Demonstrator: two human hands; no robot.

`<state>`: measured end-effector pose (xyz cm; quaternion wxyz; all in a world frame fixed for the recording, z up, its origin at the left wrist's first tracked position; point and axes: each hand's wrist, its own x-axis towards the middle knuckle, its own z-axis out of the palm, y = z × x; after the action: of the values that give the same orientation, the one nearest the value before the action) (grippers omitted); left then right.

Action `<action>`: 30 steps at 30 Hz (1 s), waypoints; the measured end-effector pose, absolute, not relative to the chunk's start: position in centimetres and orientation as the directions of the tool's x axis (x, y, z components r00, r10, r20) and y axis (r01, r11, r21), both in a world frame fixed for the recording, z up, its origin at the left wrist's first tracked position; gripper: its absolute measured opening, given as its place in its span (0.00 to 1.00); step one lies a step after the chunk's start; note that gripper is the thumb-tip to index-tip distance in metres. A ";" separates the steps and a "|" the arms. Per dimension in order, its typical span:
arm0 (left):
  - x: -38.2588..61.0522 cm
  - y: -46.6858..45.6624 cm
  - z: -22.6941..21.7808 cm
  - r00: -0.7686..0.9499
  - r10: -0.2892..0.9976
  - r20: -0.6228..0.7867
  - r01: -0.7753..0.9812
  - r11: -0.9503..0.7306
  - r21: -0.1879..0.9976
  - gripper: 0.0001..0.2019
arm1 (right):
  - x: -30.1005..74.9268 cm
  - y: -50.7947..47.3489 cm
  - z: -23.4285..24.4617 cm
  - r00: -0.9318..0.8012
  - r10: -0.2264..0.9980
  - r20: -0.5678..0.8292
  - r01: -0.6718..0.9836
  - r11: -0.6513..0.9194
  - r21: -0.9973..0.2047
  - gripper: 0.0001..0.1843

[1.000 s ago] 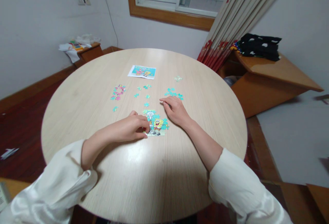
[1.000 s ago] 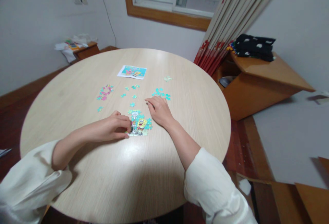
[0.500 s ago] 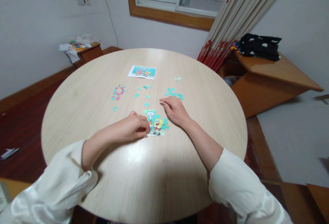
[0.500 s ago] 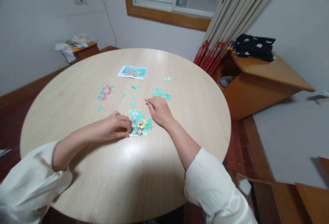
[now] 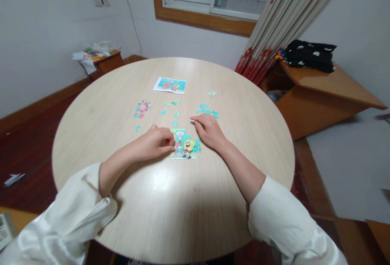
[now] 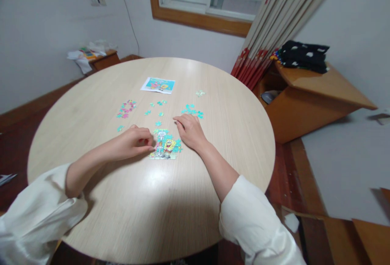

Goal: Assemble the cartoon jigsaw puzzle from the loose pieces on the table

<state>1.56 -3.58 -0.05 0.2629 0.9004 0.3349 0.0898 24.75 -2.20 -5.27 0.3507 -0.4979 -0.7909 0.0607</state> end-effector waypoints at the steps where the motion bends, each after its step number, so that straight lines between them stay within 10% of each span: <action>1: 1.6 -3.6 -0.1 0.755 0.655 -0.004 0.554 -0.635 0.538 0.12 | 24.7 -2.2 -5.2 -0.259 0.833 0.489 0.747 0.494 -0.446 0.13; 21: 1.6 -3.1 -0.7 0.689 0.723 -0.052 0.606 -0.535 0.589 0.17 | 24.6 -2.7 -4.8 -0.222 0.882 0.416 0.689 0.443 -0.573 0.15; 30: -2.5 1.1 0.0 0.014 0.959 0.284 0.731 -0.203 0.652 0.11 | 25.4 -2.2 -5.1 -0.024 0.890 0.455 0.614 0.372 -0.696 0.15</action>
<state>-2.51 1.08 -0.02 0.1635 0.6929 0.6096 0.3487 25.43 -2.16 -5.06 0.4454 -0.5383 -0.6984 0.1552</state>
